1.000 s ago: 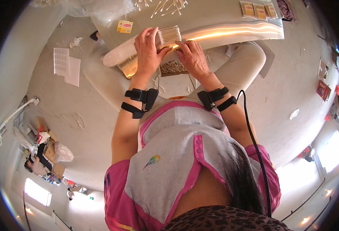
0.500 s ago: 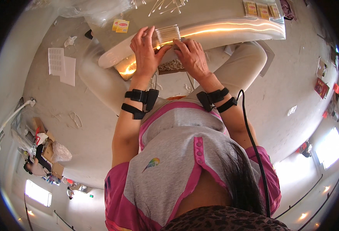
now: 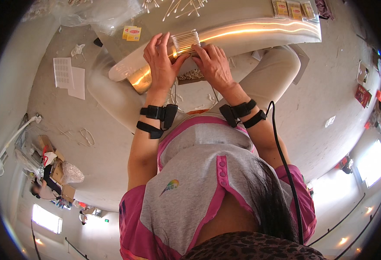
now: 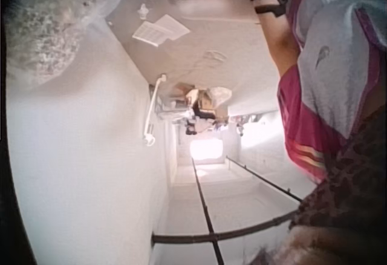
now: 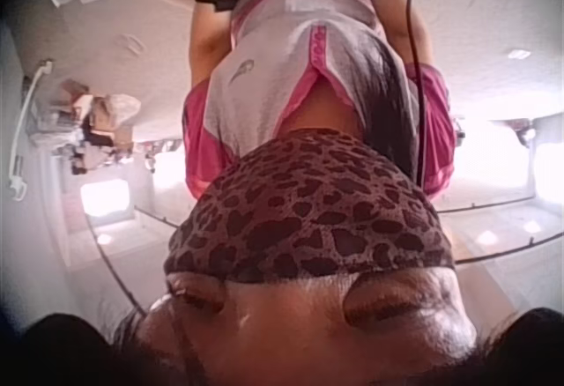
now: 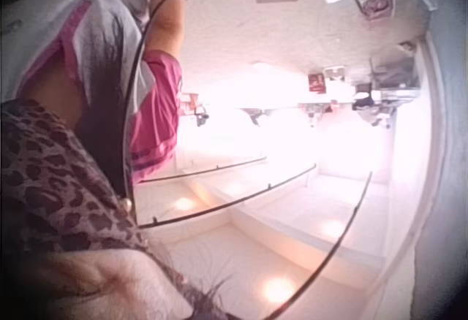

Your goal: Packaging wooden sticks into small plastic packets and sealing them.

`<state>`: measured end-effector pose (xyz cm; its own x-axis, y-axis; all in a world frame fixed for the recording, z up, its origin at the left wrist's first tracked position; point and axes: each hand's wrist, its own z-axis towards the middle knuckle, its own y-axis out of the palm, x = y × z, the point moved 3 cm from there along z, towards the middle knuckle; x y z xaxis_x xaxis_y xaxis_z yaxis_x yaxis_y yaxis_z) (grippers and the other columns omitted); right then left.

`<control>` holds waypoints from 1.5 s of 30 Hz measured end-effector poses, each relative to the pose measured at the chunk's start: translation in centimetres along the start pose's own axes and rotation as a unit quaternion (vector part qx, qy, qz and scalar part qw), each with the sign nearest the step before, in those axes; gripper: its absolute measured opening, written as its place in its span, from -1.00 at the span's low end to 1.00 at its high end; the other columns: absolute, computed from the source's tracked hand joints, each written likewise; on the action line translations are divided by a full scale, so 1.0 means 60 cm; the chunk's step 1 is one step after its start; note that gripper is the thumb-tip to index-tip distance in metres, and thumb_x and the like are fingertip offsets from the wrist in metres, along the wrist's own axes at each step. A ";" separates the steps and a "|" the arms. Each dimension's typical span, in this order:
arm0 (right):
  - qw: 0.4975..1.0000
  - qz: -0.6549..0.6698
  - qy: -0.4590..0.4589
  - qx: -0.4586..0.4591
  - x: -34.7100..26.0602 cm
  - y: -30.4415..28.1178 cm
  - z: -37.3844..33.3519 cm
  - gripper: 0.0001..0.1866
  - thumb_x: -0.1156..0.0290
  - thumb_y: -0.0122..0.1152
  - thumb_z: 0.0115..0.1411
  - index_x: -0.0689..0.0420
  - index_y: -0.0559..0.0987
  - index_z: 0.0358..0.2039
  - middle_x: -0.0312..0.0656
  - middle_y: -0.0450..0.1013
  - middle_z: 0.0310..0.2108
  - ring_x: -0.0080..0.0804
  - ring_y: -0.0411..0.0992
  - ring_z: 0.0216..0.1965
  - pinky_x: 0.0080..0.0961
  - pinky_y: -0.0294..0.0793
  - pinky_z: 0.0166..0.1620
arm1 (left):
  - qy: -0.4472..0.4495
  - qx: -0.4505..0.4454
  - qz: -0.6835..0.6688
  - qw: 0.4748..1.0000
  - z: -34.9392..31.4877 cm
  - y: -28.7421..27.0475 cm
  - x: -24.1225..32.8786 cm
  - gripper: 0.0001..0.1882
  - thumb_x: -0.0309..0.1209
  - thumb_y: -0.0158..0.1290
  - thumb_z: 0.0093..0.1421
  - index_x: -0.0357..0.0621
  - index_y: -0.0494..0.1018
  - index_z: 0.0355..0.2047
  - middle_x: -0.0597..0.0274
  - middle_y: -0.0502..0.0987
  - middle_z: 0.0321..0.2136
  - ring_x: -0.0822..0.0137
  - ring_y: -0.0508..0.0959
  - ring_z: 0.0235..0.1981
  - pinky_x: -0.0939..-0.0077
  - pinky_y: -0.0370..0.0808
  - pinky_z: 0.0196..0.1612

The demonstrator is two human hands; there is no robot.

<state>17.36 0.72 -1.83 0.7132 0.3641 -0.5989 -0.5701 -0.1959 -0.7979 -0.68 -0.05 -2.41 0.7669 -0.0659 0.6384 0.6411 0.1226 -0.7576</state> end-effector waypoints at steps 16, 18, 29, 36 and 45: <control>1.000 0.000 0.014 -0.004 -0.005 -0.001 0.004 -0.49 0.33 0.30 0.26 0.08 0.44 0.20 -0.12 0.46 -0.20 -0.12 0.46 -0.14 -0.19 0.44 -0.02 | 0.002 -0.001 0.006 1.000 -0.001 -0.002 0.002 -0.07 -0.12 0.46 0.00 -0.02 0.27 0.34 0.10 0.27 0.24 0.04 0.26 0.25 0.05 0.16 0.29; 1.000 -0.005 0.020 -0.011 -0.004 0.000 0.004 -0.49 0.32 0.30 0.27 0.08 0.44 0.20 -0.12 0.46 -0.19 -0.11 0.46 -0.13 -0.19 0.44 -0.02 | -0.002 -0.001 0.000 1.000 -0.002 -0.004 0.004 -0.07 -0.12 0.46 0.00 -0.02 0.27 0.34 0.10 0.27 0.24 0.05 0.26 0.25 0.05 0.16 0.29; 0.999 -0.014 0.027 -0.010 -0.009 -0.003 0.008 -0.48 0.22 0.26 0.31 0.03 0.41 0.24 -0.15 0.42 -0.22 -0.19 0.43 -0.15 -0.26 0.40 -0.08 | -0.005 -0.003 -0.005 1.000 -0.004 -0.003 0.003 -0.08 -0.17 0.46 0.00 -0.02 0.28 0.34 0.09 0.27 0.26 0.04 0.25 0.26 0.05 0.16 0.29; 0.999 -0.005 0.038 -0.023 -0.012 -0.006 0.011 -0.48 0.26 0.26 0.32 0.08 0.40 0.25 -0.08 0.46 -0.16 -0.07 0.46 -0.15 -0.19 0.44 -0.04 | -0.009 -0.008 -0.002 1.000 -0.004 -0.005 0.004 -0.09 -0.20 0.45 0.01 -0.02 0.29 0.34 0.09 0.26 0.26 0.04 0.25 0.26 0.04 0.16 0.29; 0.999 -0.010 0.032 -0.021 -0.011 -0.005 0.012 -0.47 0.26 0.26 0.32 0.08 0.39 0.25 -0.08 0.46 -0.18 -0.06 0.46 -0.16 -0.19 0.44 -0.06 | -0.009 -0.006 -0.007 1.000 -0.003 -0.006 0.005 -0.10 -0.21 0.45 0.01 -0.01 0.29 0.33 0.10 0.24 0.26 0.03 0.25 0.26 0.04 0.17 0.29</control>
<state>16.74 1.21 -1.14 0.7496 0.3091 -0.5853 -0.5390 -0.2280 -0.8108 -0.67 -0.31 -1.97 0.7574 -0.0496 0.6511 0.6520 0.1102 -0.7501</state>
